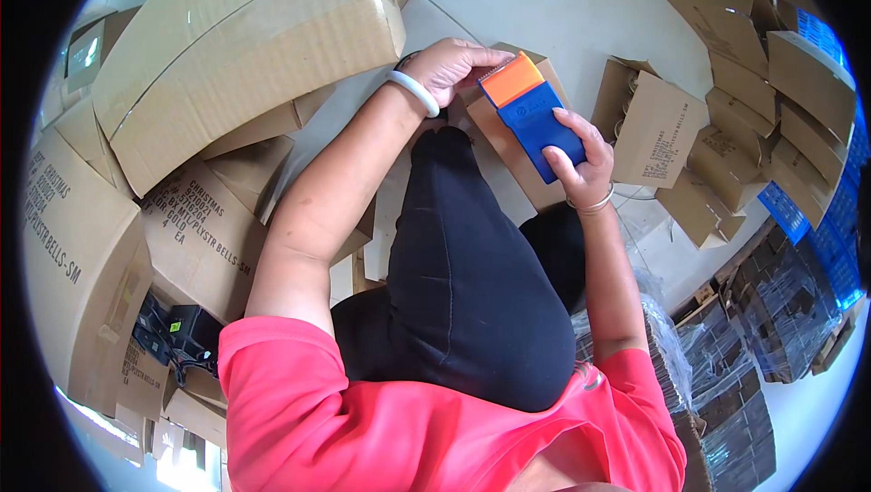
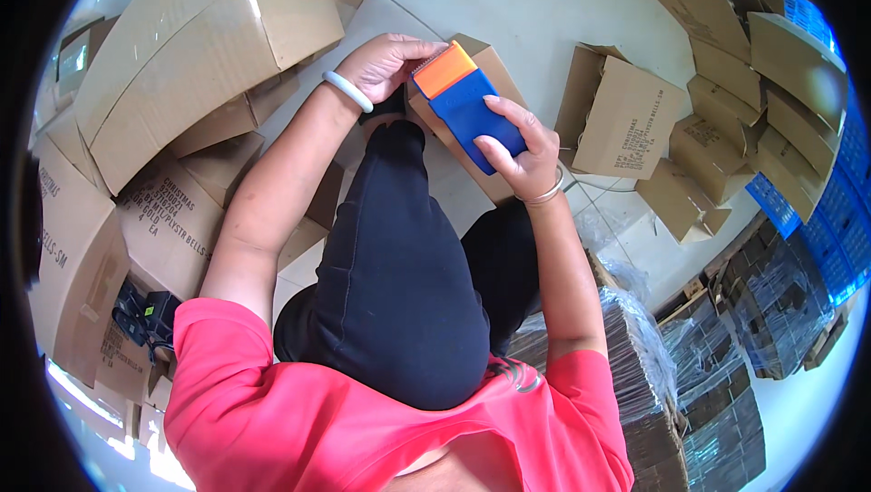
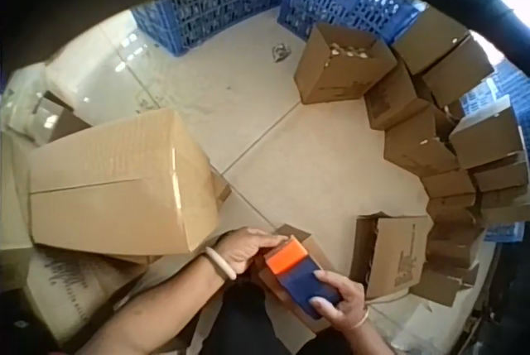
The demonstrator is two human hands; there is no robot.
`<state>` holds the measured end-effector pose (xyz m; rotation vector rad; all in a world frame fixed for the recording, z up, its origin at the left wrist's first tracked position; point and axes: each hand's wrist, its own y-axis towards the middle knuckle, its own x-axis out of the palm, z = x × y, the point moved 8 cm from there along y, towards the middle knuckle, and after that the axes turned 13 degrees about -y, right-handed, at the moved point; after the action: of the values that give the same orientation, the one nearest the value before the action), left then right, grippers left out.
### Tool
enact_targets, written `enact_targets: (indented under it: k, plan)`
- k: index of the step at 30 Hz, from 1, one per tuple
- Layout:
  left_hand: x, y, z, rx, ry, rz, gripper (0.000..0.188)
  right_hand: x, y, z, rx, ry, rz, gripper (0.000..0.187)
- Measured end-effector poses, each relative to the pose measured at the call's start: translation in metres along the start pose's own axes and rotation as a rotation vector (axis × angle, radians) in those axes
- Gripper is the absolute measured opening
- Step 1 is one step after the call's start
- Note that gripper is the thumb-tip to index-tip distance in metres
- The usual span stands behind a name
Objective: Packing small containers into cardboard boxes and sealing them with a tape dispenser.
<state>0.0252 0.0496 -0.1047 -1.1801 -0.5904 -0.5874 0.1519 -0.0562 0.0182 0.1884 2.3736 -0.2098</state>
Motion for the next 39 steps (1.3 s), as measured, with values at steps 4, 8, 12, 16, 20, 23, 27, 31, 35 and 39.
enact_targets:
  k: [4,8,12,16,20,23,27,31,35,39]
  plan:
    - [0.001,0.002,0.001,0.074,0.052,0.008,0.022,-0.003,-0.001,-0.004,0.023,0.018,-0.048,0.046]
    - [-0.038,0.017,0.022,0.221,0.160,0.148,0.025,-0.012,-0.032,0.009,0.105,-0.033,-0.163,0.046]
    - [-0.056,0.039,0.003,0.147,0.302,0.202,0.031,-0.018,-0.053,0.015,0.156,-0.053,-0.120,0.045]
    - [-0.049,0.045,-0.009,-0.053,0.122,0.090,0.041,-0.018,-0.049,0.020,0.199,-0.048,-0.139,0.044]
    - [-0.052,0.056,-0.004,0.170,0.406,0.067,0.040,-0.019,-0.048,0.021,0.174,-0.043,-0.137,0.044]
    - [-0.054,0.061,-0.017,0.348,1.035,0.108,0.041,-0.017,-0.051,0.021,0.176,-0.016,-0.134,0.044]
    - [-0.046,0.036,0.001,0.349,1.164,0.470,0.069,-0.018,-0.051,0.021,0.132,-0.064,-0.085,0.044]
    - [0.065,0.000,0.018,0.490,1.159,-0.466,0.094,-0.025,-0.049,0.021,0.145,-0.018,-0.085,0.042]
    - [0.106,-0.019,-0.030,0.379,2.230,-0.609,0.119,-0.020,-0.051,0.023,0.202,0.020,-0.127,0.044]
    - [0.098,-0.006,-0.036,0.508,2.197,-0.561,0.120,-0.035,-0.057,0.025,0.276,0.052,-0.149,0.046]
